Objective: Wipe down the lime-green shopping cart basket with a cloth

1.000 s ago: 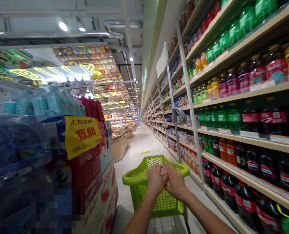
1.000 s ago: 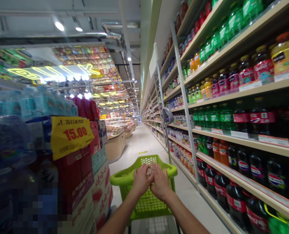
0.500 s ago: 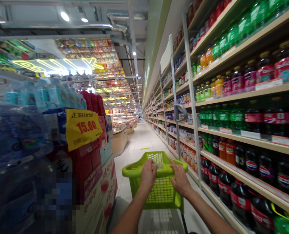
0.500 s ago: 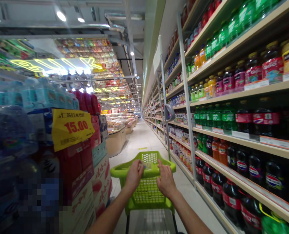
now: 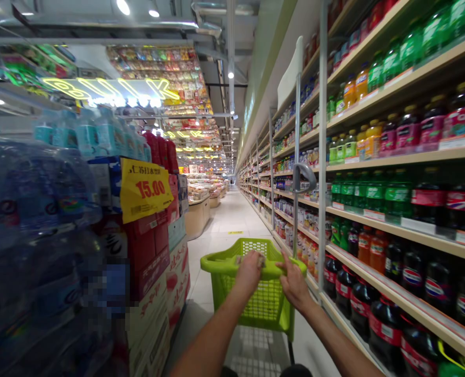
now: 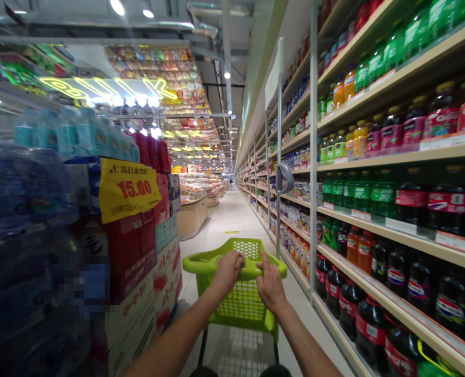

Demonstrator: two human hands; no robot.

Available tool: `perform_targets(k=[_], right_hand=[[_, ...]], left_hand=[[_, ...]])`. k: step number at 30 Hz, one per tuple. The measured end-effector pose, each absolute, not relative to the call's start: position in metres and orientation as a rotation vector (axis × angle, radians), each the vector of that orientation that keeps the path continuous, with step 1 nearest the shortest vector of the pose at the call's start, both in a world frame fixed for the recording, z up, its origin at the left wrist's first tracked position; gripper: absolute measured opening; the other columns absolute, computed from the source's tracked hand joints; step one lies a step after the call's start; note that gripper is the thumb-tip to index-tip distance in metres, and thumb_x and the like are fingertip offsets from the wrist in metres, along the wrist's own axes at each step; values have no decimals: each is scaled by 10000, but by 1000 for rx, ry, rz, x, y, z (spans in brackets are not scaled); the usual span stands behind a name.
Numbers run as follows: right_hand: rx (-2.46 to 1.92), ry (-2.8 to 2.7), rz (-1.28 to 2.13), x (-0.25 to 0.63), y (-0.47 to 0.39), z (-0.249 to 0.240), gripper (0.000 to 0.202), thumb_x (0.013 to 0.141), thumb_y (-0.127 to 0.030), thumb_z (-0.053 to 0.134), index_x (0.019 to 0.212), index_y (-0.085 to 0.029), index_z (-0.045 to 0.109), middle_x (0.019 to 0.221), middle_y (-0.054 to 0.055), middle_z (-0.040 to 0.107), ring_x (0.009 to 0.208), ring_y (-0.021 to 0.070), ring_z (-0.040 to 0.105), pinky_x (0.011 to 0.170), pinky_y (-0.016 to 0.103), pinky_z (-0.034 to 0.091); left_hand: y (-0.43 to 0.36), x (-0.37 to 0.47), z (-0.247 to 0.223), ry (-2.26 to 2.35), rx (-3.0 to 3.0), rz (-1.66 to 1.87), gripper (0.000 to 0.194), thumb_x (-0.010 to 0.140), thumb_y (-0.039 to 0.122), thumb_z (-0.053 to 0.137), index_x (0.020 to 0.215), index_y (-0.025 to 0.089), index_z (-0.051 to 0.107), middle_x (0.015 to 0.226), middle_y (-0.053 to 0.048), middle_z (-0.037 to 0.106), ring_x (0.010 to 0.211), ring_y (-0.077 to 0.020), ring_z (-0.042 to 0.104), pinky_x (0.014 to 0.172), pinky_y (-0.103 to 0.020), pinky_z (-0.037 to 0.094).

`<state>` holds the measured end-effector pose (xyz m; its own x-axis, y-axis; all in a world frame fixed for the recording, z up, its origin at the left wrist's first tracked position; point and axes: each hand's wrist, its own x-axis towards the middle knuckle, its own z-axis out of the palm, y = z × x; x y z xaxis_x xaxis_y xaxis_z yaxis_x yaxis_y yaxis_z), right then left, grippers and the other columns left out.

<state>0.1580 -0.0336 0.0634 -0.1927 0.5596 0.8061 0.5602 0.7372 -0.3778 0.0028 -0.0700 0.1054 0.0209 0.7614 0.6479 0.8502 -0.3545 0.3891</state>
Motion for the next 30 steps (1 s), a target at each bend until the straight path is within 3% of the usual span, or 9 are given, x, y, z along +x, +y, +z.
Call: perform_targets(k=[5,8,12,16,20,23,26,30], right_hand=[[-966,-1801,32,167,-26,73,517,790,-200,313,1304,-153,348,899,65,662,807,204,613,770,374,457],[-980,-1808,-45,169,-25,72,454,822,-256,317,1242,-128,431,834,81,662,783,225,605,798,413,429],[-958,-1792,-1,164,-29,71,438,845,-281,285,1222,-124,445,867,87,660,811,223,600,803,412,422],[-934,-1761,5,158,-38,69,456,857,-323,266,1227,-112,430,871,88,657,840,230,589,821,426,407],[-953,-1755,0,165,-45,66,458,864,-350,252,1218,-129,439,783,66,652,778,229,577,790,424,408],[-955,-1748,-27,172,-46,63,442,861,-347,254,1199,-143,453,800,62,648,815,230,564,811,420,392],[-958,-1745,-88,174,-45,61,423,860,-336,255,1161,-144,482,885,79,645,854,225,556,832,413,376],[-977,-1751,-193,169,-44,59,412,867,-319,256,1143,-138,502,924,87,638,837,212,555,839,405,360]], left_hand=[[-72,34,105,-1478,-2382,-1019,175,764,167,489,931,192,533,1045,-58,544,994,-184,496,898,-352,407],[-79,-8,99,-1557,-2258,-1159,256,787,182,459,1035,212,513,1141,-59,518,1057,-187,478,948,-361,380],[-82,-39,98,-1773,-1949,-1357,249,808,150,381,1005,190,527,1086,-65,543,1033,-180,494,943,-366,384],[-78,10,104,-1655,-2209,-1148,222,782,110,404,931,183,551,967,-47,578,915,-162,526,847,-314,431],[-80,43,107,-1500,-2372,-983,131,784,188,470,871,192,569,934,-42,584,899,-169,528,841,-311,425],[-87,12,109,-1667,-2254,-1094,181,770,171,481,914,224,575,1001,-18,584,957,-153,519,886,-286,401],[-94,-27,113,-1876,-2026,-1194,243,795,127,387,948,186,567,1000,-57,579,956,-168,524,887,-322,401],[-94,-9,114,-1868,-2041,-1186,222,771,109,410,894,177,581,942,-51,592,910,-166,540,836,-304,428]])
